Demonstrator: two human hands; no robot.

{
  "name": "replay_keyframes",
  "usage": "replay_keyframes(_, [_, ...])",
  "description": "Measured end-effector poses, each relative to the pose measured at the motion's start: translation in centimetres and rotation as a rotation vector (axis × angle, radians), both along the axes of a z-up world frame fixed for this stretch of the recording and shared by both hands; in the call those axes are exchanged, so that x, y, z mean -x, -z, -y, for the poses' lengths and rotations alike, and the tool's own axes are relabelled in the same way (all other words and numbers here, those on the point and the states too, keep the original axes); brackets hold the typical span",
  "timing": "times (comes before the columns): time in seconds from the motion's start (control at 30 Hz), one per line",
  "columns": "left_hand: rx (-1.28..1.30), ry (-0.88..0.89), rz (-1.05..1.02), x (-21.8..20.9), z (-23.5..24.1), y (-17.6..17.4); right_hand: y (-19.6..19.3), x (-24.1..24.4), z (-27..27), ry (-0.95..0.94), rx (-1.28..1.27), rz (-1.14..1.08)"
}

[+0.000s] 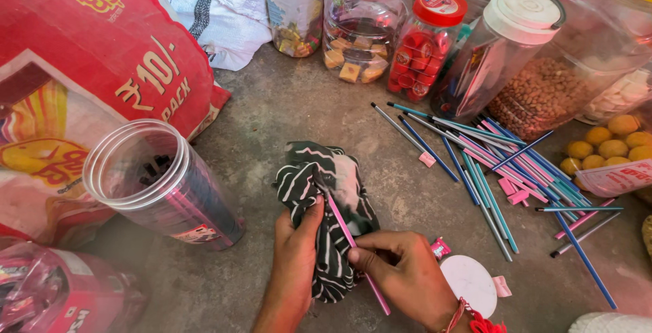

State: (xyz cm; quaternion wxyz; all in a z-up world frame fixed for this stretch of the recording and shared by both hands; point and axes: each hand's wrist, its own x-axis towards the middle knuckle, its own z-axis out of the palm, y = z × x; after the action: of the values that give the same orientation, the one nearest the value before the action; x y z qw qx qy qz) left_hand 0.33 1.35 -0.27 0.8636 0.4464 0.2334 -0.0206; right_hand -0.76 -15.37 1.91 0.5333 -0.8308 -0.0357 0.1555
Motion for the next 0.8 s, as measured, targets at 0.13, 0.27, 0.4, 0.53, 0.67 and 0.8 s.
replay_keyframes(0.13, [-0.142, 0.171, 0.196, 0.5, 0.8, 0.2, 1.3, -0.1, 0.0, 0.033, -0.124, 0.019])
replay_keyframes(0.27, [-0.241, 0.225, 0.095, 1.1, 2.6, 1.6, 2.0, -0.6, 1.0, 0.113, -0.116, 0.052])
replay_keyframes(0.4, [-0.239, 0.169, 0.05, 1.0, 3.0, 2.1, 0.9, -1.4, 2.4, 0.055, 0.157, 0.221])
replay_keyframes(0.53, [-0.099, 0.149, -0.006, 1.0, 2.4, 1.4, -1.5, -2.5, 4.7, 0.098, 0.101, 0.309])
replay_keyframes(0.67, [-0.182, 0.365, 0.173, 1.3, 2.3, 0.5, -2.8, -2.7, 5.6, 0.254, -0.198, 0.294])
replay_keyframes(0.8, [-0.22, 0.455, 0.378, 1.4, 2.7, 0.0, -3.1, -2.6, 5.8, 0.169, -0.278, 0.237])
